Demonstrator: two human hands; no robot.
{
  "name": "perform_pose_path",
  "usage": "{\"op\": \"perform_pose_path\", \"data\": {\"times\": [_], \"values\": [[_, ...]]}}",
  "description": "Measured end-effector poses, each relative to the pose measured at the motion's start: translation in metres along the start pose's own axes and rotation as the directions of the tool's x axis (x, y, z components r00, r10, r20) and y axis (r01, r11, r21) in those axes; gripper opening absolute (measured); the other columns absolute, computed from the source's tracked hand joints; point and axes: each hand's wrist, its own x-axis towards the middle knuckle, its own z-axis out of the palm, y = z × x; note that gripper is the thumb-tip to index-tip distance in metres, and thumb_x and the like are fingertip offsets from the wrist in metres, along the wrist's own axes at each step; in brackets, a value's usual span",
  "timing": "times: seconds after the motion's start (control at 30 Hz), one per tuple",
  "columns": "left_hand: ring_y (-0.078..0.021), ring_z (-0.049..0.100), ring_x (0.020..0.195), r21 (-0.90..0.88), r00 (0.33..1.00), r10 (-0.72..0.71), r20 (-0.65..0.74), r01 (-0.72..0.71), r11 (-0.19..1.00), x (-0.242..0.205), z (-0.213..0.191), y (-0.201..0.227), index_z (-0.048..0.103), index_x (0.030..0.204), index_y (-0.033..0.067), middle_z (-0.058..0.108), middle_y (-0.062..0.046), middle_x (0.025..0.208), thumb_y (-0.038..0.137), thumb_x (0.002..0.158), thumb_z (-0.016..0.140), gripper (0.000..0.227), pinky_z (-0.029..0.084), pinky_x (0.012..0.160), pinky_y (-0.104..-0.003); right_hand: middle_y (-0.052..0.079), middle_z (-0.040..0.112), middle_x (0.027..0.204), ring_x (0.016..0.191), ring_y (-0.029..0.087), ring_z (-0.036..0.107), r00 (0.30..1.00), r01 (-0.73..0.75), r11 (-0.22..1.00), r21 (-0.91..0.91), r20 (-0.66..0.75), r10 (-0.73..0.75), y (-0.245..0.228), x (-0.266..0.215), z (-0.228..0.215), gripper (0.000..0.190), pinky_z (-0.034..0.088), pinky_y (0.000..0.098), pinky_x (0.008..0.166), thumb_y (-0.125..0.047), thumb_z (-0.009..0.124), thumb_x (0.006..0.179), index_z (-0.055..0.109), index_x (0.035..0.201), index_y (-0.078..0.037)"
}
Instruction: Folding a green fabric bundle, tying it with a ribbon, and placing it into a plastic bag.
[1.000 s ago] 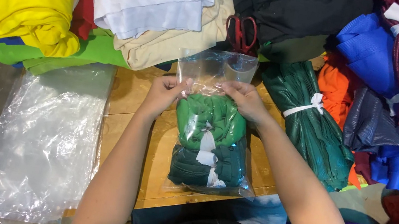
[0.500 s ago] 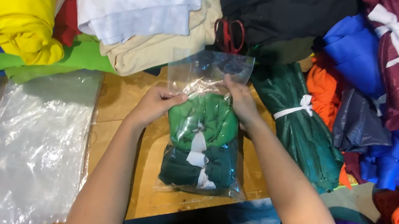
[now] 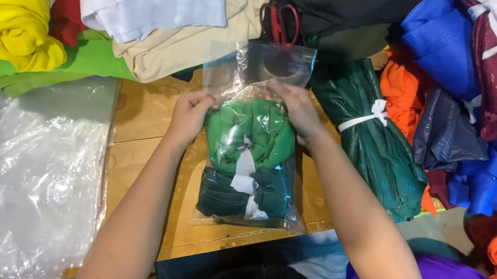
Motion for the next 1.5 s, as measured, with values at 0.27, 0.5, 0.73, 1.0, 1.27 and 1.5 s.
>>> {"op": "perform_pose_path", "data": {"times": [0.27, 0.5, 0.73, 1.0, 1.27, 1.5], "values": [[-0.0027, 0.049, 0.049, -0.149, 0.997, -0.082, 0.003, 0.082, 0.985, -0.005, 0.004, 0.011, 0.078, 0.080, 0.0063, 0.057, 0.003, 0.056, 0.005, 0.090, 0.072, 0.011, 0.037, 0.047, -0.017, 0.011, 0.077, 0.090, 0.077, 0.017, 0.074, 0.977, -0.112, 0.988, -0.104, 0.171, 0.129, -0.001, 0.007, -0.011, 0.026, 0.063, 0.0323, 0.070, -0.019, 0.084, 0.084, 0.079, 0.106, -0.005], [-0.0069, 0.061, 0.062, -0.250, 0.995, -0.100, 0.029, 0.104, 0.963, -0.007, 0.001, 0.019, 0.076, 0.096, 0.0031, 0.068, -0.003, 0.071, 0.010, 0.092, 0.076, 0.008, 0.052, 0.062, -0.020, 0.009, 0.077, 0.081, 0.069, 0.014, 0.073, 0.983, -0.113, 0.988, -0.103, 0.134, 0.127, -0.009, 0.000, 0.001, 0.021, 0.061, 0.0288, 0.062, -0.023, 0.083, 0.086, 0.081, 0.100, -0.008], [-0.0027, 0.051, 0.058, -0.067, 0.999, -0.032, 0.035, 0.034, 0.997, -0.008, 0.009, 0.023, 0.077, 0.087, 0.0118, 0.058, 0.005, 0.063, 0.013, 0.090, 0.078, 0.003, 0.039, 0.055, -0.017, 0.004, 0.072, 0.067, 0.063, 0.008, 0.066, 0.975, 0.050, 0.973, -0.227, 0.222, 0.002, -0.012, -0.003, 0.005, 0.010, 0.054, 0.0216, 0.061, -0.021, 0.081, 0.087, 0.083, 0.091, -0.012], [-0.0030, 0.061, 0.062, -0.215, 0.992, -0.100, 0.080, 0.115, 0.970, -0.002, 0.005, 0.010, 0.076, 0.095, 0.0108, 0.069, 0.002, 0.073, 0.020, 0.089, 0.082, 0.012, 0.049, 0.060, -0.018, -0.002, 0.070, 0.068, 0.068, 0.004, 0.060, 0.965, 0.147, 0.966, -0.213, 0.244, -0.093, -0.008, -0.004, 0.006, 0.013, 0.052, 0.0208, 0.068, -0.025, 0.077, 0.092, 0.083, 0.086, -0.015], [-0.0104, 0.068, 0.063, -0.132, 0.977, -0.145, 0.156, 0.166, 0.977, -0.010, 0.009, 0.026, 0.074, 0.116, 0.0095, 0.073, -0.006, 0.078, 0.013, 0.076, 0.089, 0.042, 0.057, 0.055, -0.023, -0.001, 0.071, 0.077, 0.071, 0.007, 0.059, 0.962, 0.184, 0.965, -0.187, 0.238, -0.137, 0.002, 0.001, 0.003, 0.017, 0.052, 0.0243, 0.073, -0.022, 0.072, 0.098, 0.082, 0.090, -0.011], [-0.0114, 0.070, 0.067, -0.185, 0.984, -0.116, 0.137, 0.140, 0.973, -0.011, 0.010, 0.029, 0.079, 0.102, 0.0118, 0.075, -0.006, 0.079, 0.005, 0.072, 0.089, 0.032, 0.058, 0.061, -0.024, 0.006, 0.075, 0.080, 0.071, 0.011, 0.068, 0.966, 0.070, 0.983, -0.168, 0.257, -0.024, -0.006, -0.001, 0.002, 0.013, 0.056, 0.0249, 0.068, -0.019, 0.078, 0.092, 0.081, 0.097, -0.008]]}}
